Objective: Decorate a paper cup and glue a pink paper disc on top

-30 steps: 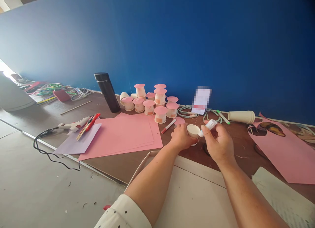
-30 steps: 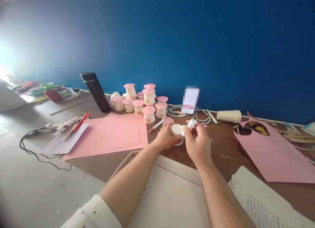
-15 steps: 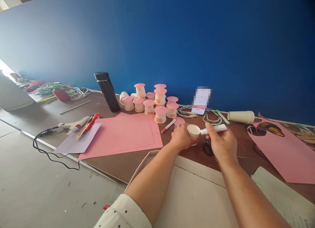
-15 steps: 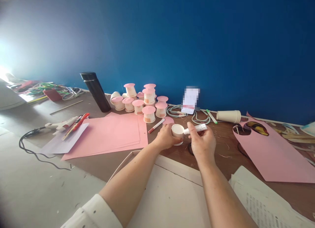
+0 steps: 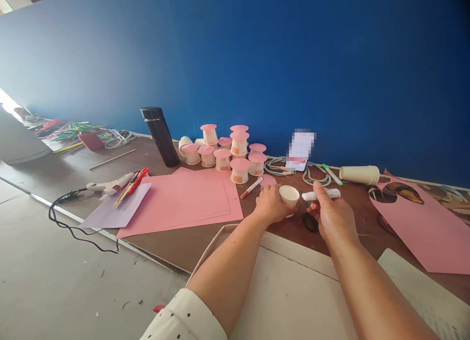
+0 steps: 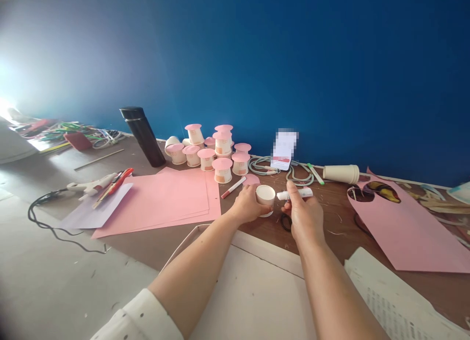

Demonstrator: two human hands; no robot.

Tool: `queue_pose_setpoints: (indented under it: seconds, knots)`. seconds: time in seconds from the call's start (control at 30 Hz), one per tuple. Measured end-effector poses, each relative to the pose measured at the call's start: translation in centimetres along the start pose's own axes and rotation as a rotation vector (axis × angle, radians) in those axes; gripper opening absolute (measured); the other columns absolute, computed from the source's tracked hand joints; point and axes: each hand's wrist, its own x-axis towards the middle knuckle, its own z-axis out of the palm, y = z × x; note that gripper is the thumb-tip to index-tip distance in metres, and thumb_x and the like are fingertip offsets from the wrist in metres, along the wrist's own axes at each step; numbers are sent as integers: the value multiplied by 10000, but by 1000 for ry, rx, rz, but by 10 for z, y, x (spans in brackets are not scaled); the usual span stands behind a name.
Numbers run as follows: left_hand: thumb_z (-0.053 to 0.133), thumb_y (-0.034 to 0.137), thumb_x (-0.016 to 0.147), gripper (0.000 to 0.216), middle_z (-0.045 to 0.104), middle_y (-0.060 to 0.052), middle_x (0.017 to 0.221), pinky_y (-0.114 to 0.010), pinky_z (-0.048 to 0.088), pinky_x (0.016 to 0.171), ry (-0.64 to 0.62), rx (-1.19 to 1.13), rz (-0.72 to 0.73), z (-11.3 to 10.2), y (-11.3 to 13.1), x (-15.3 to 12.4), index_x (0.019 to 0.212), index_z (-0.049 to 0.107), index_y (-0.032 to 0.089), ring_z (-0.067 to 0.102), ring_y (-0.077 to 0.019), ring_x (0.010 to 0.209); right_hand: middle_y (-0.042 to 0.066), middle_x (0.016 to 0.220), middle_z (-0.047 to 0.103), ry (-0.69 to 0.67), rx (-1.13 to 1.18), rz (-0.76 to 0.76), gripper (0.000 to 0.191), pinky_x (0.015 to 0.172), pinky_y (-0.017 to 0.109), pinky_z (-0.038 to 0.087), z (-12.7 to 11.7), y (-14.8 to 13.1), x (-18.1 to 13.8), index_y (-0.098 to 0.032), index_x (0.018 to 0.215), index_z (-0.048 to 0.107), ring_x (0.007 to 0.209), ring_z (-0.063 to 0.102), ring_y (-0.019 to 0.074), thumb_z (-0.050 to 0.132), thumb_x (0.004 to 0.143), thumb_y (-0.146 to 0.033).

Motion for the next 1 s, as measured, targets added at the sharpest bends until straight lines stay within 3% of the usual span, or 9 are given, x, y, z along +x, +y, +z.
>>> queue_pose_setpoints:
  seconds: [0.13, 0.33, 0.47, 0.63, 0.83, 1.0]
  knots:
    - [775, 479, 706, 795, 521, -146, 1473, -440, 441, 1092, -9, -21, 18, 0, -1, 0, 1402, 483, 231, 484, -339, 1373, -39, 608, 596, -44, 57, 99, 519, 424, 201, 499, 4, -4, -5, -193, 783, 650, 478, 494, 75, 900, 546, -582]
    - [760, 480, 702, 778, 534, -144, 1451, -445, 449, 1079, 3, -15, 16, 2, -2, 1, 1389, 491, 233, 515, -344, 1339, -44, 600, 591, -41, 21, 98, 553, 392, 206, 484, 4, 0, -4, -202, 776, 634, 468, 485, 79, 930, 479, -564]
    - [763, 481, 700, 759, 551, -141, 1419, -427, 445, 1086, 7, -14, 23, 3, -3, 3, 1367, 508, 224, 513, -334, 1336, -50, 624, 594, 7, 33, 71, 571, 388, 209, 470, 3, 1, 0, -209, 865, 651, 462, 474, 77, 920, 511, -568]
    - [767, 481, 709, 769, 534, -149, 1442, -438, 437, 1095, -3, -7, 12, 1, -2, 1, 1378, 497, 217, 498, -341, 1356, -45, 579, 552, -8, 1, -44, 497, 441, 251, 467, 2, 2, -1, -203, 799, 637, 478, 488, 100, 845, 632, -623]
    - [738, 452, 736, 745, 529, -146, 1453, -443, 433, 1100, -7, -10, 12, 0, 0, 0, 1398, 480, 230, 516, -335, 1341, -12, 534, 599, -44, -365, -296, 477, 547, 332, 444, -3, 3, -3, -213, 727, 614, 490, 566, 172, 761, 733, -667]
    - [757, 458, 722, 779, 517, -159, 1470, -441, 441, 1093, -20, -10, 2, -2, 0, -1, 1405, 472, 215, 504, -342, 1357, -8, 541, 615, 22, -420, -339, 462, 598, 351, 433, -6, 2, -1, -219, 751, 624, 510, 584, 190, 743, 753, -666]
